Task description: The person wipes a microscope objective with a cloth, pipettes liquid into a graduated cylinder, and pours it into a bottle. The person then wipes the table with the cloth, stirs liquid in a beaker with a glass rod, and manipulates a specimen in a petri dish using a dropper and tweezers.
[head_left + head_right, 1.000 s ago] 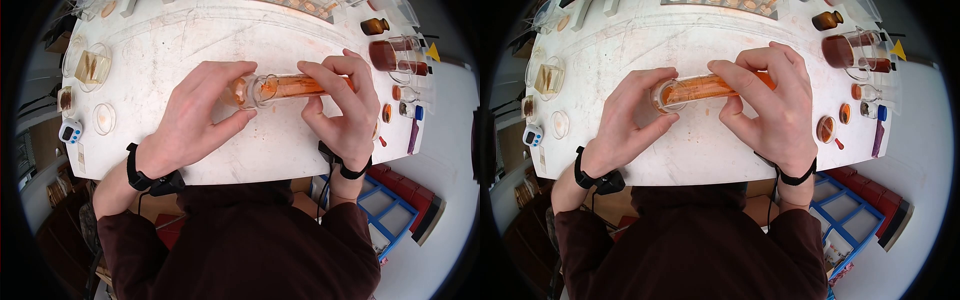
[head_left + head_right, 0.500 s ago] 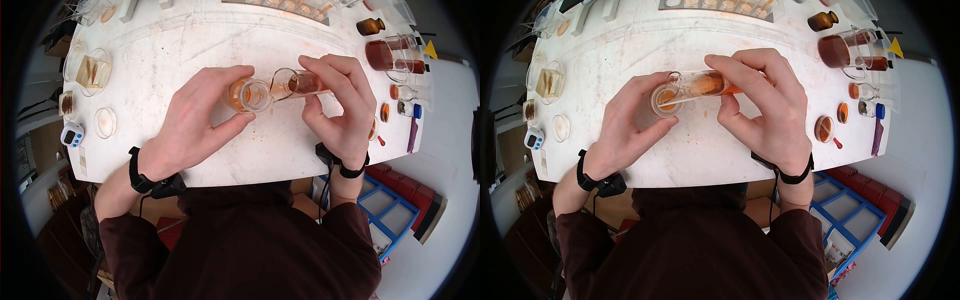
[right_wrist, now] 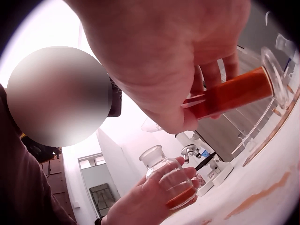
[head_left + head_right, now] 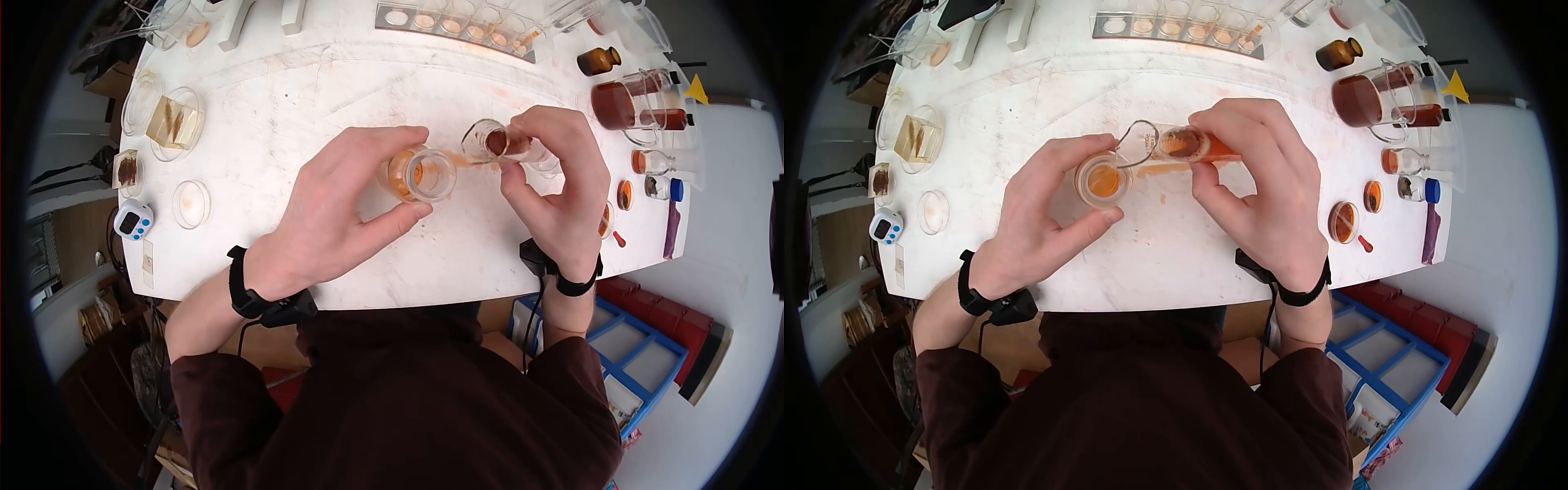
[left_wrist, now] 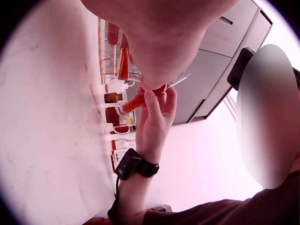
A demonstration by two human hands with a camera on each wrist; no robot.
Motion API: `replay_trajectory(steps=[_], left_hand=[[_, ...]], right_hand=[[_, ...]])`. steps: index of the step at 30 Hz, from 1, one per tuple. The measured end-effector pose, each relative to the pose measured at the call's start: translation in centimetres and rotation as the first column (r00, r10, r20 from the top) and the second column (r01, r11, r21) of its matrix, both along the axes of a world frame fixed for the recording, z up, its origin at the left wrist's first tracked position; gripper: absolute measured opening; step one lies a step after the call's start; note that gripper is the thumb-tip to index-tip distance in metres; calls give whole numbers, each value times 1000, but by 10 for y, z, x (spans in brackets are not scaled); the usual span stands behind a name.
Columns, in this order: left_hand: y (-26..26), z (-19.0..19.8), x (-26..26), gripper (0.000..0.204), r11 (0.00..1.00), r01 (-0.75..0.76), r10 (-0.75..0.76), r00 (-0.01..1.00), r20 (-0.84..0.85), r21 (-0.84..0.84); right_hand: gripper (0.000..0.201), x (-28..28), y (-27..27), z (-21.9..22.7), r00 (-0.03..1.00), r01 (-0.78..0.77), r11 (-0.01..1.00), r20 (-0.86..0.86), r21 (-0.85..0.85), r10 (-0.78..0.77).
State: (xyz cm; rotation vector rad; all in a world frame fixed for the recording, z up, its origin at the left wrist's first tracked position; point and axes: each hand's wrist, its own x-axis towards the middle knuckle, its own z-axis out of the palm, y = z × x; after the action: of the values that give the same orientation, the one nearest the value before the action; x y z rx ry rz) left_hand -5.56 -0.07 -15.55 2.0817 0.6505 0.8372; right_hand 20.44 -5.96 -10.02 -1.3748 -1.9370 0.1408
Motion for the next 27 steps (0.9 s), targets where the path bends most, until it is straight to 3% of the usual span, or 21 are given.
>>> replay_trajectory(steps=[9,16,18,25,27], left_hand=[[0,5,-1,63,994,5,-9,999,38,106],[-2,5,0,63,991,10,-13,1000,23,136],[-2,6,0,62,991,16,-19,1000,23,135],[-3,5,0,60,991,15,-19,999,34,133],[-3,5,-1,60,992,16,-20,999,32,125]], right_hand=[[48,15,-12,10,971,-34,999,239,42,23],[53,18,-17,17,949,-56,996,315,72,30],[45,17,-15,17,955,-62,990,295,123,24],[44,18,-19,23,935,-77,991,354,110,34],[55,21,-21,24,911,-99,991,410,92,53]])
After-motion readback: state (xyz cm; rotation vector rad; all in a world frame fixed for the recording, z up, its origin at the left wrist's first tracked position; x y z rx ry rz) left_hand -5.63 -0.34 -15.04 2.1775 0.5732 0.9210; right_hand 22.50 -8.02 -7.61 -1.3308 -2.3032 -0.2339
